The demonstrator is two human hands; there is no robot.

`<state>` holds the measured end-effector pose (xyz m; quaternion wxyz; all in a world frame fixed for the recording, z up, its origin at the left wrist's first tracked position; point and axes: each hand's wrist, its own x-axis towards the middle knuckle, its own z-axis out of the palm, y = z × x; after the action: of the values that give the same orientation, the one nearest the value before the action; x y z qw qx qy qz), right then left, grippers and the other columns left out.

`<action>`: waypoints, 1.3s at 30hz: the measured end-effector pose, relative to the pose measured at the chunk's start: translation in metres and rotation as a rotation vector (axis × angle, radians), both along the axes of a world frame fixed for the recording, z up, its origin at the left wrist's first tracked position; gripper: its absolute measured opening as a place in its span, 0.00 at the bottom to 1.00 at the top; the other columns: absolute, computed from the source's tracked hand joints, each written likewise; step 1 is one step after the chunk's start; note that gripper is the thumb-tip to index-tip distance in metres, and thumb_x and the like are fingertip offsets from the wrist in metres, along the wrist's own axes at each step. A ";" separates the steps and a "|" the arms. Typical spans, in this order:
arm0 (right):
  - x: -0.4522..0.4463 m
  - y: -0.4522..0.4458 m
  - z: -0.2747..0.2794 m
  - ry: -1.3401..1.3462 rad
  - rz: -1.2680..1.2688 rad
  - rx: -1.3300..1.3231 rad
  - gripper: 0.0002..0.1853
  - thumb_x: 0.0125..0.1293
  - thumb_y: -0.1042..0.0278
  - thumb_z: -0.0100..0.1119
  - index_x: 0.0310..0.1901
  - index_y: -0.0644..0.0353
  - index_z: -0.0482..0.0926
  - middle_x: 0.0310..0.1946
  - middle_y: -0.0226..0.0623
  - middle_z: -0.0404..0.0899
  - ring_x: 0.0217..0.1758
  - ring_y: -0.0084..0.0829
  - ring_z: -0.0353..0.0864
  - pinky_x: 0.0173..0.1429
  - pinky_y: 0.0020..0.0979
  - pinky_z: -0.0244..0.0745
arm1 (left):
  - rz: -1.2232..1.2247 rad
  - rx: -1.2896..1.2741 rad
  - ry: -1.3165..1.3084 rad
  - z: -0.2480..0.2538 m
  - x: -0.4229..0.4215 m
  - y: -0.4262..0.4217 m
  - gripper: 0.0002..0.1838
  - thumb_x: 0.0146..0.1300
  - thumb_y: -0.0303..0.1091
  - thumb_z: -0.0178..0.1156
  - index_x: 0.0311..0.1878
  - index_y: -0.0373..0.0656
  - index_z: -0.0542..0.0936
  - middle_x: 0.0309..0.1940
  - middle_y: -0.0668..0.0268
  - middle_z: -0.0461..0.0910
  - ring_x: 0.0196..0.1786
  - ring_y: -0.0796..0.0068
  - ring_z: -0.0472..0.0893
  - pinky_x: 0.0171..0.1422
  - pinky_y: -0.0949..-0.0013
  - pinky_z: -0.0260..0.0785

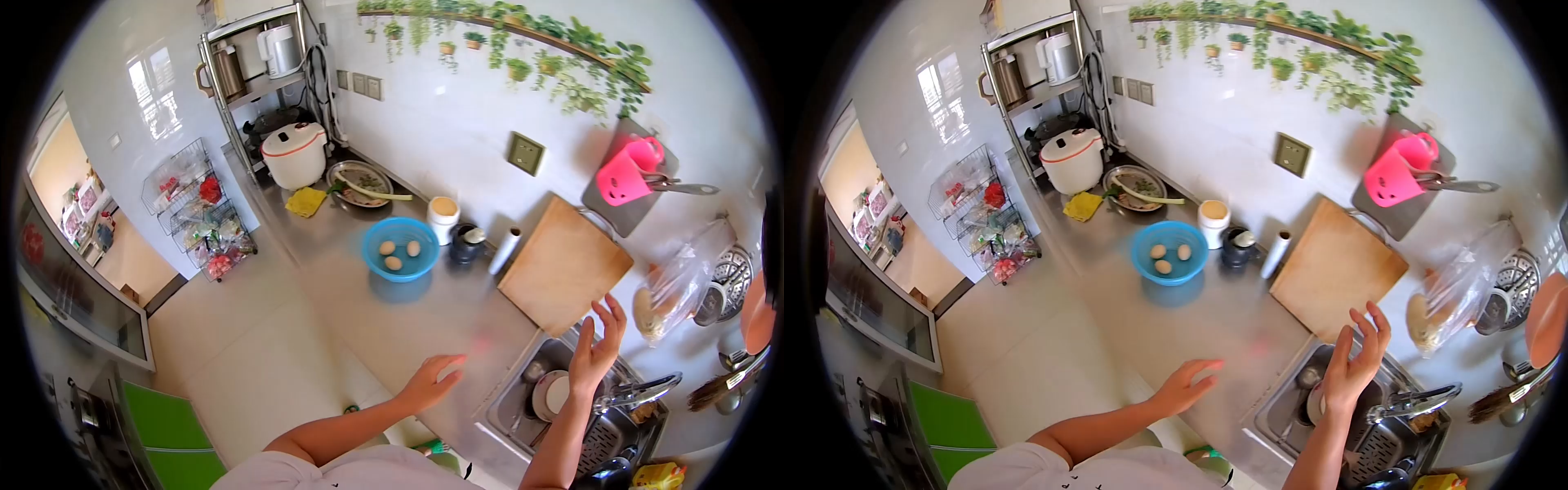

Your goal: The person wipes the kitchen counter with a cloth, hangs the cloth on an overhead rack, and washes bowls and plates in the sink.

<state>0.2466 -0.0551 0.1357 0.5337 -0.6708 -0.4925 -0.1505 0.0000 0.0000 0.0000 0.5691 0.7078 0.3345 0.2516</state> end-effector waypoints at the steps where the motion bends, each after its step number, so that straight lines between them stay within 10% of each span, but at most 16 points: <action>1: -0.001 0.000 -0.012 0.052 0.018 0.006 0.12 0.62 0.78 0.53 0.47 0.64 0.78 0.57 0.45 0.71 0.62 0.41 0.68 0.67 0.39 0.60 | 0.023 0.032 0.021 -0.002 -0.006 -0.002 0.21 0.70 0.43 0.52 0.63 0.47 0.72 0.61 0.62 0.70 0.65 0.66 0.66 0.67 0.65 0.58; 13: -0.230 0.126 -0.108 0.327 0.246 -0.258 0.11 0.60 0.80 0.55 0.45 0.62 0.78 0.50 0.43 0.76 0.54 0.39 0.74 0.56 0.37 0.68 | 0.385 -0.018 0.038 -0.031 -0.277 0.083 0.16 0.66 0.35 0.56 0.55 0.44 0.76 0.52 0.62 0.77 0.59 0.64 0.72 0.64 0.64 0.62; 25: -0.361 0.322 -0.183 0.399 0.632 -0.301 0.09 0.62 0.77 0.56 0.44 0.65 0.79 0.40 0.43 0.82 0.43 0.34 0.83 0.49 0.31 0.77 | 0.673 -0.185 -0.003 -0.043 -0.379 0.155 0.17 0.67 0.31 0.54 0.57 0.40 0.75 0.50 0.66 0.80 0.52 0.79 0.74 0.60 0.71 0.63; 34: -0.457 0.571 -0.266 0.122 0.800 -0.370 0.11 0.55 0.78 0.53 0.40 0.63 0.79 0.39 0.45 0.80 0.45 0.47 0.78 0.51 0.39 0.74 | 0.726 -0.304 0.029 -0.030 -0.426 0.291 0.16 0.68 0.30 0.53 0.57 0.36 0.74 0.46 0.64 0.80 0.49 0.79 0.75 0.56 0.73 0.65; 39: -0.494 0.679 -0.278 -0.206 0.645 -0.823 0.13 0.58 0.68 0.56 0.45 0.58 0.79 0.51 0.47 0.76 0.57 0.46 0.73 0.60 0.42 0.69 | 0.744 -0.274 0.066 -0.029 -0.444 0.361 0.16 0.68 0.30 0.53 0.57 0.35 0.74 0.45 0.63 0.81 0.49 0.78 0.76 0.56 0.72 0.66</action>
<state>-0.2473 0.6241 -0.1422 0.1946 -0.6208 -0.7420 0.1619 -0.4445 0.3606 -0.0293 0.5171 0.4633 0.6169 0.3707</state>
